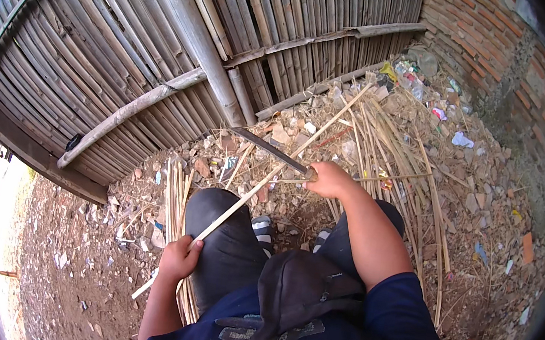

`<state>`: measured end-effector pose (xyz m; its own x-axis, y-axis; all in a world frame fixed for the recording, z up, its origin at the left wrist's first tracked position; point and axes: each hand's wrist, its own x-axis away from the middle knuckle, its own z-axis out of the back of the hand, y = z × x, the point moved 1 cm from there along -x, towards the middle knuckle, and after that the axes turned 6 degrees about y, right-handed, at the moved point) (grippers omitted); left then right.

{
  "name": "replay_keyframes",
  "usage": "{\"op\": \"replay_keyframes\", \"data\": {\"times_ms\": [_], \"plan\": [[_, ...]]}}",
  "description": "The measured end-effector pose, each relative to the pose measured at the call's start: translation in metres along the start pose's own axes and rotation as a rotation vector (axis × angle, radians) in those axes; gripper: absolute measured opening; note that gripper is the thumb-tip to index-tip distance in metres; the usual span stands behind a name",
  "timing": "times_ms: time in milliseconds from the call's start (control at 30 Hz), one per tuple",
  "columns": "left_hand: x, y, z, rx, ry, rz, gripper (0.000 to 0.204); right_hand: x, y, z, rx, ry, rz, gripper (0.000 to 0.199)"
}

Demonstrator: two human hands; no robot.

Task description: The person shaves a bamboo strip using a knife, removing the outer layer.

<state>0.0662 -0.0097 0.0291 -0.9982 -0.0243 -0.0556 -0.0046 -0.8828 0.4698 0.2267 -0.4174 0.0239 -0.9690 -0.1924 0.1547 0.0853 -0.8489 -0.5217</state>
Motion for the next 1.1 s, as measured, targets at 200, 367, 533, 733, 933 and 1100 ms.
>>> {"op": "replay_keyframes", "data": {"times_ms": [200, 367, 533, 733, 933, 1100], "plan": [[-0.001, 0.001, 0.0, -0.011, -0.003, -0.003, 0.044, 0.0, 0.002, -0.001, -0.039, -0.006, 0.0, 0.051], [0.0, 0.0, 0.0, -0.017, -0.001, 0.004, 0.044, 0.002, -0.001, 0.0, -0.028, 0.018, 0.003, 0.042], [0.0, 0.001, -0.001, -0.026, 0.006, 0.001, 0.045, 0.0, 0.002, -0.001, -0.014, 0.015, 0.006, 0.043], [0.0, 0.001, 0.0, -0.016, -0.008, 0.013, 0.045, 0.0, -0.003, 0.002, -0.038, -0.005, -0.033, 0.043], [0.0, 0.001, -0.001, -0.012, -0.011, 0.014, 0.045, 0.001, -0.003, 0.003, -0.001, 0.037, 0.013, 0.044], [0.001, 0.0, -0.001, 0.009, -0.017, 0.026, 0.045, 0.005, -0.01, 0.008, -0.019, -0.032, 0.037, 0.046]]}}
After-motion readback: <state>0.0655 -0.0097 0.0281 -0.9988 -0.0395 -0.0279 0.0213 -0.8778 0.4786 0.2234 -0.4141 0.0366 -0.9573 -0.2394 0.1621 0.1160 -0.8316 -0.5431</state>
